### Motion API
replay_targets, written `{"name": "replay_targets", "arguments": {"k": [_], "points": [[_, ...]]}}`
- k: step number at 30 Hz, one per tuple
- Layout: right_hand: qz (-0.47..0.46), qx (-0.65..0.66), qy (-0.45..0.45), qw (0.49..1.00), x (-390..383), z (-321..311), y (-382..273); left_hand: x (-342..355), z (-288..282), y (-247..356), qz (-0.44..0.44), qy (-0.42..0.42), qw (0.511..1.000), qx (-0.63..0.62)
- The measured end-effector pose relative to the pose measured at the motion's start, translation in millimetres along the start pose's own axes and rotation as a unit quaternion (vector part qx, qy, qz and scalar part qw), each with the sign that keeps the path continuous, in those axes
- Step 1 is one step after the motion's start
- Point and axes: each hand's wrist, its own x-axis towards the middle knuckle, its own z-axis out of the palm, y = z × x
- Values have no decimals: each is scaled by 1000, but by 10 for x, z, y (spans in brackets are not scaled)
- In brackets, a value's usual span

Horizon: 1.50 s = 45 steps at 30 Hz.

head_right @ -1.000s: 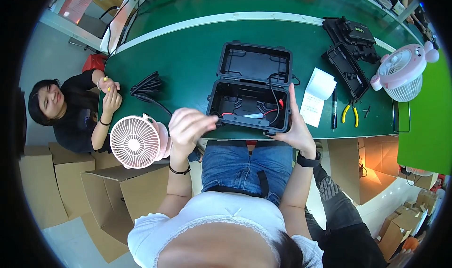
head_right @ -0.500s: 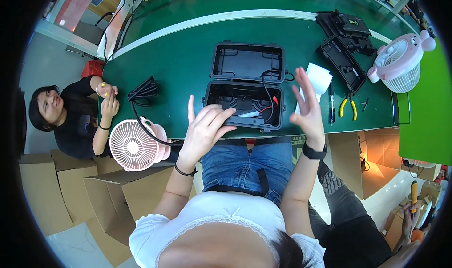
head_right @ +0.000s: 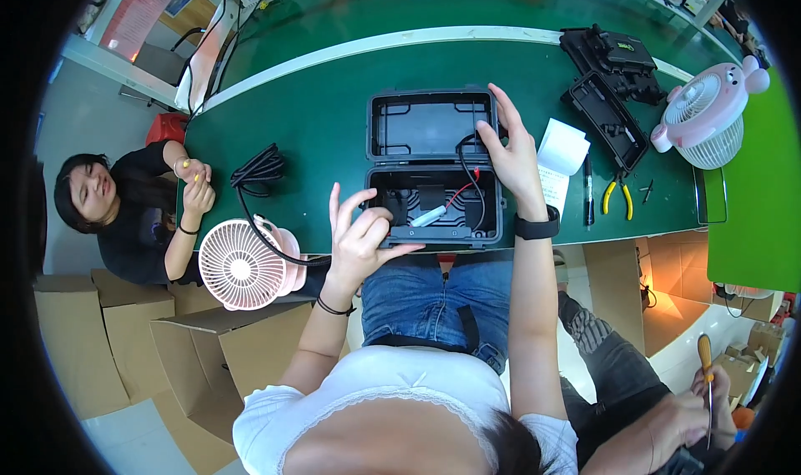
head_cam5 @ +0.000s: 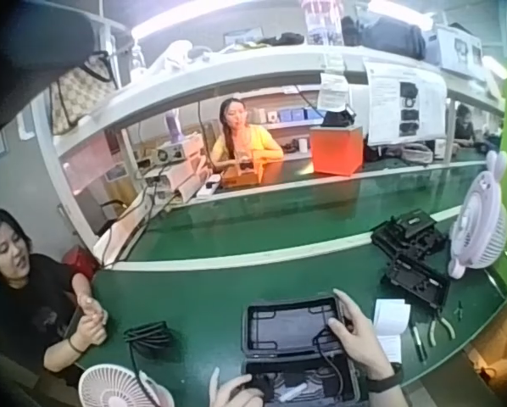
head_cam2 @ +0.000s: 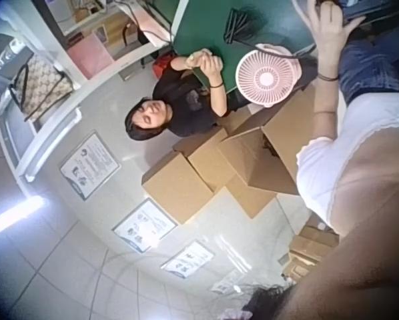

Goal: Inspect electronic device cases and record findings on a notepad at a workshop bench.

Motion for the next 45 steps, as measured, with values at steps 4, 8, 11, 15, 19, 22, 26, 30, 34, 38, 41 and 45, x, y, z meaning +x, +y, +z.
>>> {"name": "replay_targets", "arguments": {"k": [4,8,11,15,19,22,26,30,34,38,41,45], "points": [[-49,52,14,997,-78,-41,-71,8,-9,0,5,-6,1000,-23],[-69,48,15,996,-131,-89,-129,28,1,-42,-14,-3,996,-90],[-75,57,17,995,-148,-122,-127,54,3,-52,-23,7,993,-112],[-84,49,29,995,-154,-127,-117,112,11,-70,-32,40,988,-143],[-94,49,37,994,-172,-122,-148,135,-9,-85,-42,37,989,-134],[-128,55,25,990,-195,-174,-205,183,17,-89,-54,49,987,-140],[-144,59,18,988,-272,-172,-316,269,44,-100,-95,67,983,-139],[-123,5,24,992,-303,-124,-322,323,27,-113,-89,86,986,-107],[-79,6,26,996,-300,-79,-283,296,21,-90,-145,74,975,-148],[-64,18,25,997,-289,-69,-277,272,33,-74,-132,85,978,-136],[-49,35,13,998,-290,-54,-309,248,44,-78,-138,89,977,-133],[-57,42,0,997,-343,-85,-317,234,51,-47,-142,94,976,-132]]}}
